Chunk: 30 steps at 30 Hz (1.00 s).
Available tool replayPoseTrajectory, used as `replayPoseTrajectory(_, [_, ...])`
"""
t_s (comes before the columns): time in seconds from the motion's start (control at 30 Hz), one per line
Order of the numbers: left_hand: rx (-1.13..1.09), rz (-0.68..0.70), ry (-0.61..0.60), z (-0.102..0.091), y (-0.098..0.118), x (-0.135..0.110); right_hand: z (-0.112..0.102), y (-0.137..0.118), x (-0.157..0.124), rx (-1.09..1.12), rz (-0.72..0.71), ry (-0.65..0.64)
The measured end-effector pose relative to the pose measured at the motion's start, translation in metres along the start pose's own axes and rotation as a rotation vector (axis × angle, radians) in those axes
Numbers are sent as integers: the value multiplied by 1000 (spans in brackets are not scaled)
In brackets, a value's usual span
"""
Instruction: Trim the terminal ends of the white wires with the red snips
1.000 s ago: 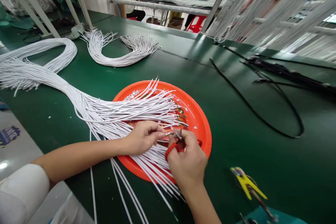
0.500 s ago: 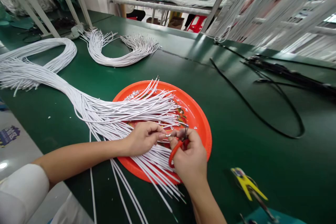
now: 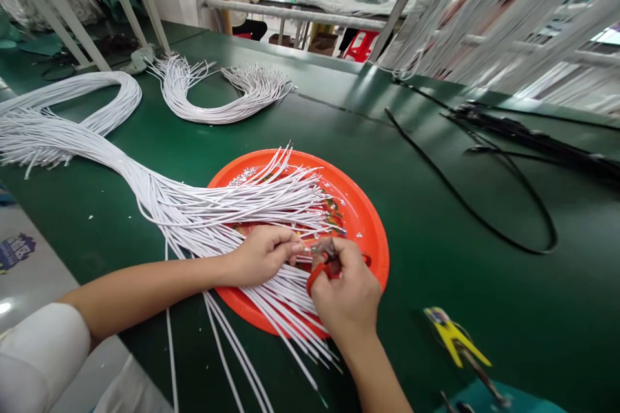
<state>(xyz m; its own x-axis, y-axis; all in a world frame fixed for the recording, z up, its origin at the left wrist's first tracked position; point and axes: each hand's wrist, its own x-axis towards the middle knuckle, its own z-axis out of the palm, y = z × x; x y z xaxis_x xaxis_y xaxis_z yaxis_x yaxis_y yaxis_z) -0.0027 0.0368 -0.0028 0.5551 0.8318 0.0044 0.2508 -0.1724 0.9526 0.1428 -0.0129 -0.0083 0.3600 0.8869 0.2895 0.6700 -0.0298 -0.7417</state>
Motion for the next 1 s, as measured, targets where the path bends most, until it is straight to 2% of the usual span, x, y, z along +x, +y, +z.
replayPoseTrajectory(0.1, [-43,-9,44,1,-1,1,0,2,5,239,132,-56])
replayPoseTrajectory(0.17, [-69,-24,69,2,-1,2,-1,1,7,349,169,-73])
replayPoseTrajectory(0.37, [-59,-3,117,4,-3,2,-4,-5,7,474,213,-91])
replayPoseTrajectory(0.5, [-23,14,107,4,-3,1,-6,-7,6,583,287,-110])
replayPoseTrajectory(0.8, [114,99,119,3,2,0,-7,-5,7,570,267,-62])
replayPoseTrajectory(1.0, [159,127,113,3,2,-2,-9,-6,8,445,173,-78])
